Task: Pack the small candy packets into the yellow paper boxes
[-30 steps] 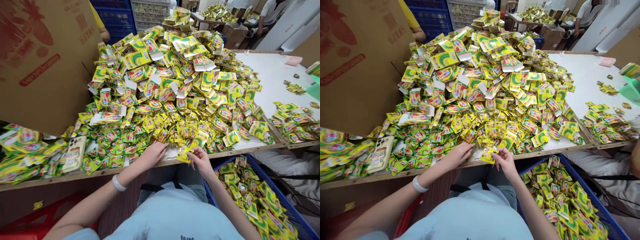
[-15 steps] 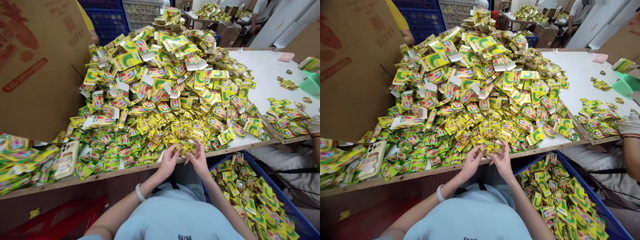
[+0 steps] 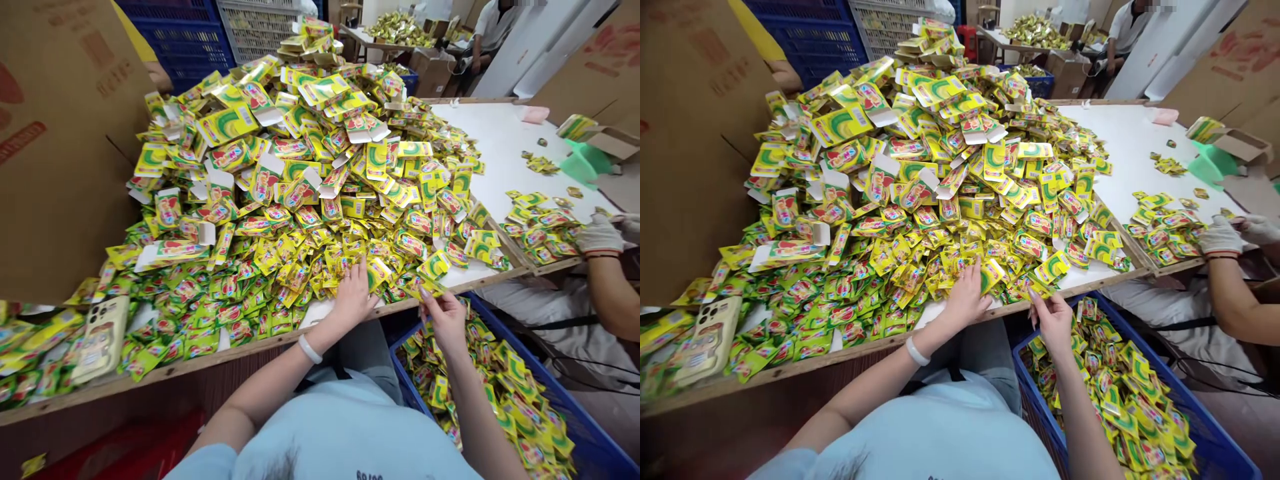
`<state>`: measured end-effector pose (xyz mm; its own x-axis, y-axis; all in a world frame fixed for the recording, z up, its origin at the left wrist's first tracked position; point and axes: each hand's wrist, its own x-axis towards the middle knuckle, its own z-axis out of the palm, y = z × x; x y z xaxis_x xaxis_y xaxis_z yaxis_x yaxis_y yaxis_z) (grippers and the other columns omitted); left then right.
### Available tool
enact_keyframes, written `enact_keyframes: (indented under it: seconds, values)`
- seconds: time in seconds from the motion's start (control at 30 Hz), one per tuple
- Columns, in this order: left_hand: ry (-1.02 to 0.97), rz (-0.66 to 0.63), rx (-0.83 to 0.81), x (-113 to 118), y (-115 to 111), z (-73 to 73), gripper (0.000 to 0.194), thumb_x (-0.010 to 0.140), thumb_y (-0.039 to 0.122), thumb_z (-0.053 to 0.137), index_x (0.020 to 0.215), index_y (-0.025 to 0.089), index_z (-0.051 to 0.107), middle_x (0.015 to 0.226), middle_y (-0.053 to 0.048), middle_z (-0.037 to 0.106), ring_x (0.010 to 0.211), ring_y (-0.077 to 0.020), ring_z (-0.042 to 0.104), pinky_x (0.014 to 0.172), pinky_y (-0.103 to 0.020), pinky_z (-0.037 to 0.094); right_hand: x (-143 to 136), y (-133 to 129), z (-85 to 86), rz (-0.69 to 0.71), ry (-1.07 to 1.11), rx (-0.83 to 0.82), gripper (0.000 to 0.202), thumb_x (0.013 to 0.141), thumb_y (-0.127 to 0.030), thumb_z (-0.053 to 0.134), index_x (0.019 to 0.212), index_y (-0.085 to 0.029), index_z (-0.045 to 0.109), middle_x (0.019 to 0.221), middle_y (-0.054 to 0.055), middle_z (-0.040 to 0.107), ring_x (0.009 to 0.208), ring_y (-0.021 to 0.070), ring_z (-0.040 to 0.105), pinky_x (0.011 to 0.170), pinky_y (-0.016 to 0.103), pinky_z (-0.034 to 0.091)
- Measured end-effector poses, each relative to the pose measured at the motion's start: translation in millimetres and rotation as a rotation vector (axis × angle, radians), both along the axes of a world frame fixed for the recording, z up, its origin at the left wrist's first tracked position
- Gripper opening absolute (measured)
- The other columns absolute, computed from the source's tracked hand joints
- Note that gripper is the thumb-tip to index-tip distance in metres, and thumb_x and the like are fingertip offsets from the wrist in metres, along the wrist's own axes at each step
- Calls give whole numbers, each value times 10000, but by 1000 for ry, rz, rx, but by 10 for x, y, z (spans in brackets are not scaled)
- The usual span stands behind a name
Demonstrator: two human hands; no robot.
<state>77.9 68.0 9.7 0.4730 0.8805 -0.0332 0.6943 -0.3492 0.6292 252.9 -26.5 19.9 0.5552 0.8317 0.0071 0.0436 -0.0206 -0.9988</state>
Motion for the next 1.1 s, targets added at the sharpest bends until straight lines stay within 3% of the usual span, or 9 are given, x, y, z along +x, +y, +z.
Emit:
enact_keyframes:
  seconds: [0.1,0.17,0.3,0.47,0.63,0.8,0.87,0.97,1.1]
  values:
    - [-375,-14,-326,-251,42,86,532,803,228,553,1311,75,511,1289,-205,559,1260,-342,499,1078,-506,395,-71,83,172,107,97,21,291,784,-441,755,851,-199,608,503,-73,540,349,86,442,321,212,344]
    - [-518,-111,-538,-412,40,164,321,840,269,486,1071,104,637,1049,-140,668,1025,-276,636,938,-437,506,-176,202,314,207,125,59,291,778,-419,763,919,-212,614,549,-68,566,367,89,460,318,209,363]
    - [-665,-204,-740,-640,-69,344,280,817,421,595,810,142,614,694,-31,626,641,-166,614,692,-328,535,-450,492,573,440,60,123,300,762,-435,766,942,-229,646,720,-23,628,413,86,473,329,222,382]
    - [-687,-144,-717,-822,-194,444,422,664,459,808,858,148,597,729,7,607,661,-125,546,665,-269,497,-587,662,811,811,-386,179,163,882,-354,667,954,-216,712,878,45,639,788,172,616,673,285,519]
    - [-581,-267,-693,-887,-169,422,370,688,389,792,868,157,567,692,47,550,621,-106,494,600,-238,453,-655,563,998,1035,-823,70,197,929,-159,521,982,-212,704,896,51,605,761,164,609,684,275,488]
    - [-571,-379,-842,-943,-157,454,410,696,458,779,835,172,522,660,53,525,586,-107,487,572,-247,428,-651,500,964,1091,-645,-3,162,937,-235,546,1088,-218,603,905,36,643,698,147,623,598,238,497]
    - [-572,-407,-932,-974,-172,445,452,672,491,790,826,181,498,654,55,517,575,-109,479,566,-254,418,-630,488,891,1059,-597,38,107,956,-272,530,991,-213,611,854,32,634,687,144,609,583,232,490]
    - [-580,-393,-953,-995,-191,392,476,645,478,808,824,192,473,649,65,506,575,-103,452,573,-254,402,-612,442,778,1007,-667,160,238,974,-268,492,813,-195,650,775,47,616,708,160,588,620,251,486]
    - [-625,-356,-958,-931,-239,274,471,666,414,793,934,185,481,702,60,531,606,-106,483,605,-260,426,-568,312,670,1190,-433,-14,303,1013,-311,430,1027,-211,715,927,56,689,561,105,590,532,221,490]
